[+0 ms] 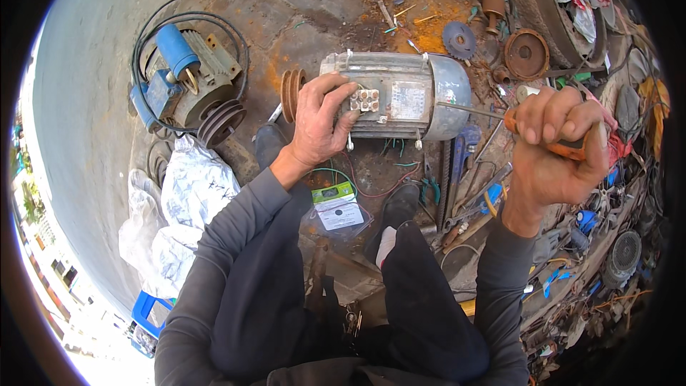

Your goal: The person sits on the floor and uses pliers and a screwdriver to strip wires and loosen screws on a small electric motor. They remove the motor's end cap and continue adjusting internal components and wiring.

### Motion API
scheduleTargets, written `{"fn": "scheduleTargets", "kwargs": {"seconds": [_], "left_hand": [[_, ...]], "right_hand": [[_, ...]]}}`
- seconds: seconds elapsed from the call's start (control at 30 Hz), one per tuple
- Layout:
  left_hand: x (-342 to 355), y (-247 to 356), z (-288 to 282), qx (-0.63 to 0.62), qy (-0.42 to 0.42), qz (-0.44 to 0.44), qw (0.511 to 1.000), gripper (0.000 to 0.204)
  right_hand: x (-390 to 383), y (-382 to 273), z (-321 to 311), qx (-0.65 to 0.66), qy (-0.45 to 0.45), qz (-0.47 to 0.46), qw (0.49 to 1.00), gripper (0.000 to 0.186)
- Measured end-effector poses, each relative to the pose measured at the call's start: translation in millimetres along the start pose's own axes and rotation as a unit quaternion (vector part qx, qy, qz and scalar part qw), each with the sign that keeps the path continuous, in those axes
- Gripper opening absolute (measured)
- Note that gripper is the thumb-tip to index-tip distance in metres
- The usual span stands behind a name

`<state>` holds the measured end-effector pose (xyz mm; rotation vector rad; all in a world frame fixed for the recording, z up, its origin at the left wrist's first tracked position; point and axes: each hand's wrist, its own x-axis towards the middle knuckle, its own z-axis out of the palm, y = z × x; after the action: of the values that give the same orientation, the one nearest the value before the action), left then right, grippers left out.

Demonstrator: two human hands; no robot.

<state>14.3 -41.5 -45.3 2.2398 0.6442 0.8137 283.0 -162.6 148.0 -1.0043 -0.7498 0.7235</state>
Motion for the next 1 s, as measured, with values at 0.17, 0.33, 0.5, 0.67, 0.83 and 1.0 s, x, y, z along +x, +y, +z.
{"fn": "scheduleTargets", "kwargs": {"seconds": [0.17,0.33,0.5,0.67,0.83,1.0], "left_hand": [[0,0,-1,0.003,-0.001,0.001,1.000,0.050],[1,1,1,0.000,0.000,0.003,1.000,0.050],[-3,-1,-2,0.010,-0.002,0.000,1.000,0.050],[-1,1,0,0.004,0.000,-0.001,1.000,0.049],[2,1,0,0.009,0.001,0.003,1.000,0.049],[-1,0,-3,0.005,-0.008,-0.005,1.000,0.050]], "right_hand": [[0,1,-2,-0.003,-0.002,0.004,1.000,0.036],[8,-16,4,-0.143,-0.161,0.014,0.977,0.031],[-22,-7,51,-0.203,0.035,-0.046,0.977,0.022],[-21,10,47,-0.181,0.088,-0.135,0.970,0.020],[-15,10,51,-0.165,0.065,-0.090,0.980,0.019],[-9,6,43,-0.106,0.078,-0.054,0.990,0.019]]}}
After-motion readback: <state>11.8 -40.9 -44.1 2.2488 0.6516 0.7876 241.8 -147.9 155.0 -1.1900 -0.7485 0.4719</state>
